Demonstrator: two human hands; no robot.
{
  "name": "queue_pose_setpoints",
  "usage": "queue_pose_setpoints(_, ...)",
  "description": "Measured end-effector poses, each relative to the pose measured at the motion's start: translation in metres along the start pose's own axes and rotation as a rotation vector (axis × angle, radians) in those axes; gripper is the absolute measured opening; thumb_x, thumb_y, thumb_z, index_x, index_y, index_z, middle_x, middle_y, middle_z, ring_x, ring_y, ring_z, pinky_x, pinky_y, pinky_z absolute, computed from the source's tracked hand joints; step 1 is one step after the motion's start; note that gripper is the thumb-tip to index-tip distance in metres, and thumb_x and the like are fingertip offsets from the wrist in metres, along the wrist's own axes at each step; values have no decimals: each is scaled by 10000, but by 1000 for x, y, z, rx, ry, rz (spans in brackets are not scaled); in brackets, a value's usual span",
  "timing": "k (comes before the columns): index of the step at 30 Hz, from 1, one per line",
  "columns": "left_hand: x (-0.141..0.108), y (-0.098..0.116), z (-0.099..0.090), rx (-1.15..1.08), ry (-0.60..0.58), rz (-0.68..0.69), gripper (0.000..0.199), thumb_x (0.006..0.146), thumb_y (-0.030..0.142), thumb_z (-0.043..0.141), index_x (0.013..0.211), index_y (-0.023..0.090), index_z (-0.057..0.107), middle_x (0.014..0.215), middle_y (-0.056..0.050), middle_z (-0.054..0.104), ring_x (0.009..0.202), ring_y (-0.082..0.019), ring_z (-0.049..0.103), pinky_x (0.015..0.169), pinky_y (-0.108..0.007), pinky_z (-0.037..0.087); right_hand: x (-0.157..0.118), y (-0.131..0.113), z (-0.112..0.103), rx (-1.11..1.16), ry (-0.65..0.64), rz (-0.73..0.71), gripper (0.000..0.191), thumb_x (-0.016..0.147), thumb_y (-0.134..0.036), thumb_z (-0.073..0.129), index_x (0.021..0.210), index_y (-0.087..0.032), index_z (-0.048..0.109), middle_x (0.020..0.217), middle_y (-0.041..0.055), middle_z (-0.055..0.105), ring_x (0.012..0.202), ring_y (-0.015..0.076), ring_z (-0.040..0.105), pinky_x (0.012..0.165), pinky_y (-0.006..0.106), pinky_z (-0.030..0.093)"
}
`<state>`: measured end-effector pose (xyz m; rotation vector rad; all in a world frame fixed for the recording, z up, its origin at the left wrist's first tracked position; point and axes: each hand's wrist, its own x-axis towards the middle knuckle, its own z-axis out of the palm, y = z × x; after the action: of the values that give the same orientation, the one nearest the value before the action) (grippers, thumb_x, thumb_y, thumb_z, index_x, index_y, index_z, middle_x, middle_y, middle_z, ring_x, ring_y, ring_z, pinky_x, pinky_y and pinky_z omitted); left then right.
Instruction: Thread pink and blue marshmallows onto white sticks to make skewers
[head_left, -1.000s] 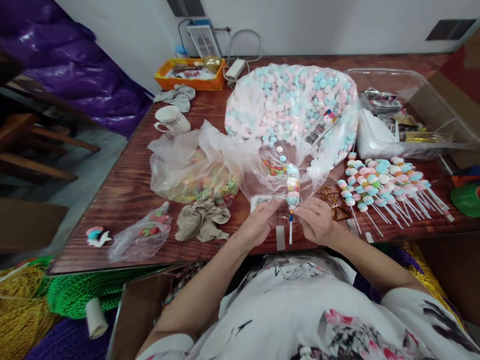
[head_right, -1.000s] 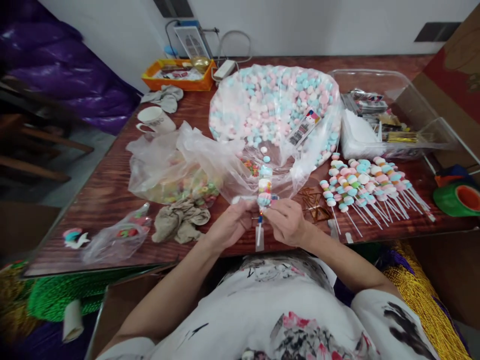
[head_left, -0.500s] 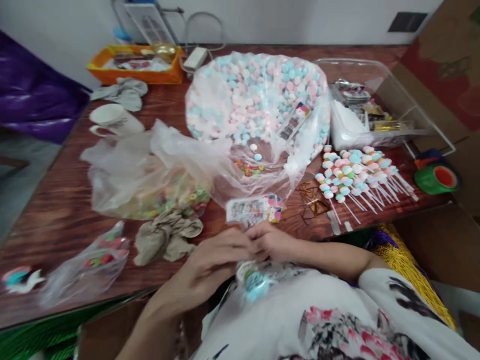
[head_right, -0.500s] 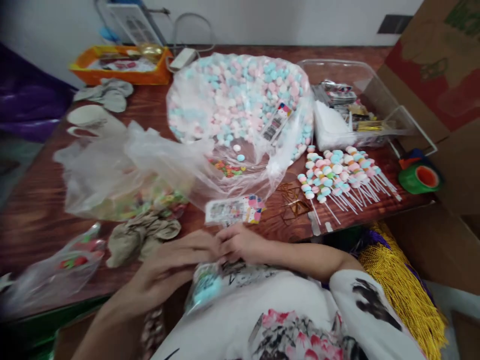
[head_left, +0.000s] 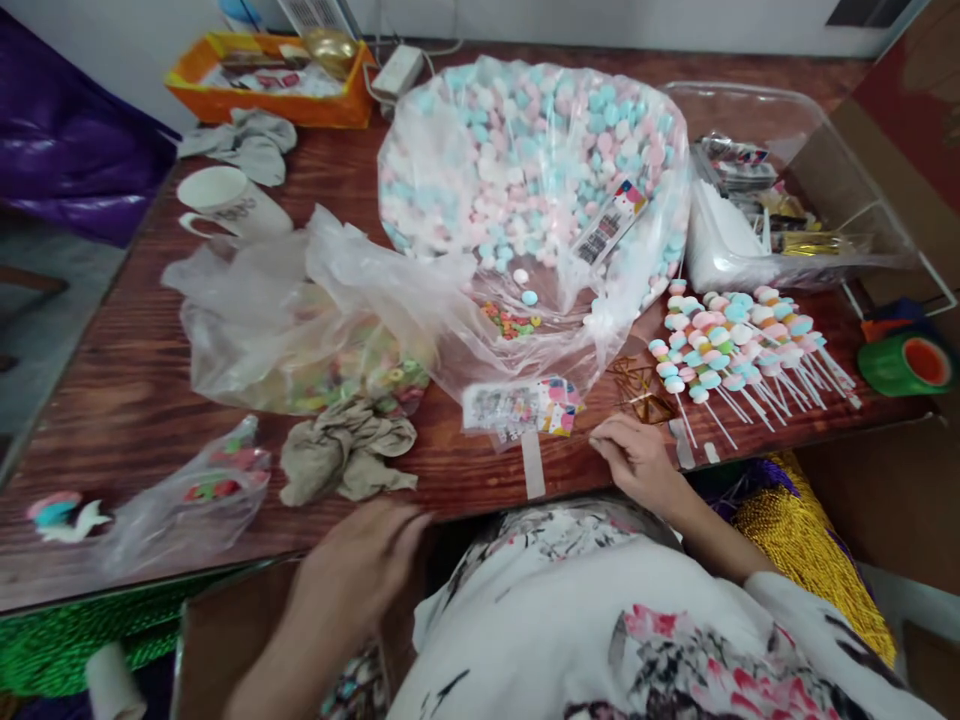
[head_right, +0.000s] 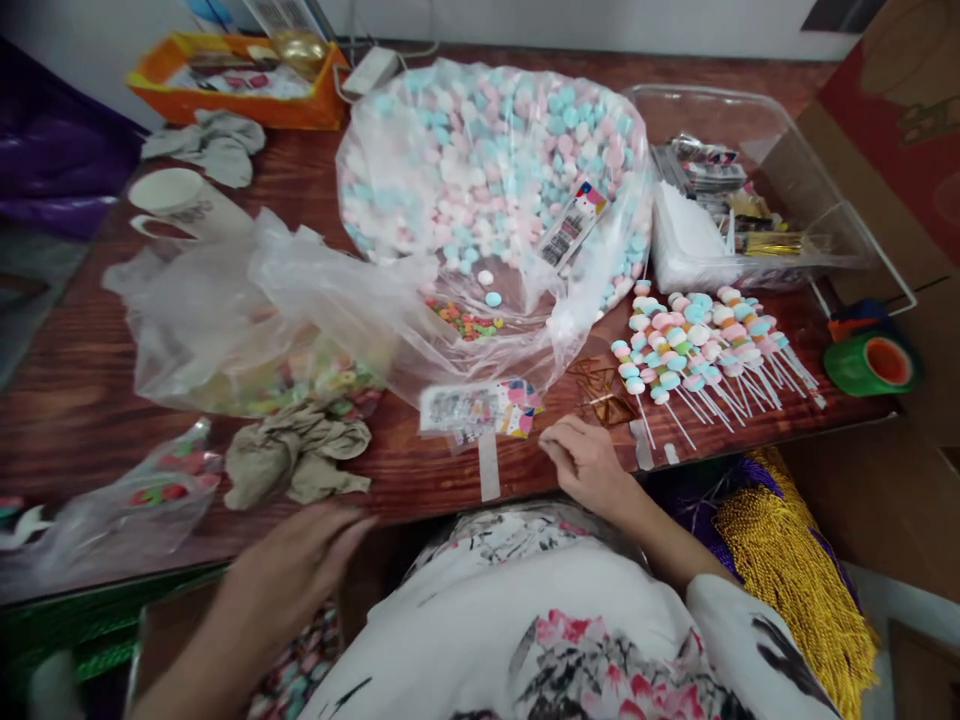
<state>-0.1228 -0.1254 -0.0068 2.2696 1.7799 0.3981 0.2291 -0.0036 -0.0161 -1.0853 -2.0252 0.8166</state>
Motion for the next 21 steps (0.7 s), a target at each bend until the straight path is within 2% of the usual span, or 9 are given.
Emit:
queue_pose_setpoints(2,77,49,14,6,-5,120,187,908,303,527,866,191,669,910,-72,686,870,-206,622,828,-350,504,-3,1,-3,-104,53,13,157,926,-135,471,919,-172,624,837,54,645,775,145,594,719,270,469)
queue_pose_setpoints(3,107,71,20,25,-34,190,202,906,311,529,822,182,660,897,-79,678,859,-210,614,804,-348,504,-5,2,-4,-176,76,8,159,923,-133,472,930,-171,627,856,64,652,790,152,597,732,279,469)
queue_pose_setpoints(4,130,88,24,77,-54,216,193,902,295,526,842,171,660,918,-95,672,878,-226,606,794,-357,503,-7,3,-5,-249,96,1,162,918,-132,475,944,-172,630,880,73,660,809,161,600,746,288,469)
queue_pose_setpoints(6,156,108,32,188,-102,217,178,870,197,518,961,152,664,1001,-126,656,952,-266,589,807,-395,494,-12,5,-7,-354,114,-1,172,913,-134,478,969,-179,634,916,81,671,835,171,604,759,295,466)
queue_pose_setpoints(9,162,108,39,253,-166,213,343,821,132,516,1147,131,621,1121,-160,619,1031,-307,560,812,-431,483,-20,9,-9,-445,51,52,182,924,-154,465,973,-178,638,905,76,671,814,171,604,738,288,456)
queue_pose_setpoints(12,156,99,43,254,-163,225,403,820,127,508,1215,138,590,1214,-172,579,1097,-327,527,831,-443,473,-12,8,-10,-604,-125,87,226,928,-157,442,1027,-173,645,924,90,661,850,196,603,744,302,437)
queue_pose_setpoints(15,154,93,43,230,-115,230,382,831,140,513,1203,163,596,1260,-173,553,1132,-329,502,887,-465,456,18,4,-7,-742,-322,58,357,922,-138,412,1228,-205,581,1003,106,649,924,224,604,772,320,422)
queue_pose_setpoints(18,162,82,34,216,-67,208,328,884,219,493,1190,167,597,1274,-176,542,1108,-318,504,899,-471,461,61,0,-4,-809,-460,30,543,926,-140,376,1456,-253,351,1081,115,648,946,238,621,790,337,425)
queue_pose_setpoints(21,179,64,17,281,-45,157,379,895,237,482,1259,162,556,1337,-183,496,1121,-322,491,879,-448,483,103,0,-2,-867,-520,62,614,942,-178,345,1527,-234,169,1059,129,680,928,267,651,773,360,439)
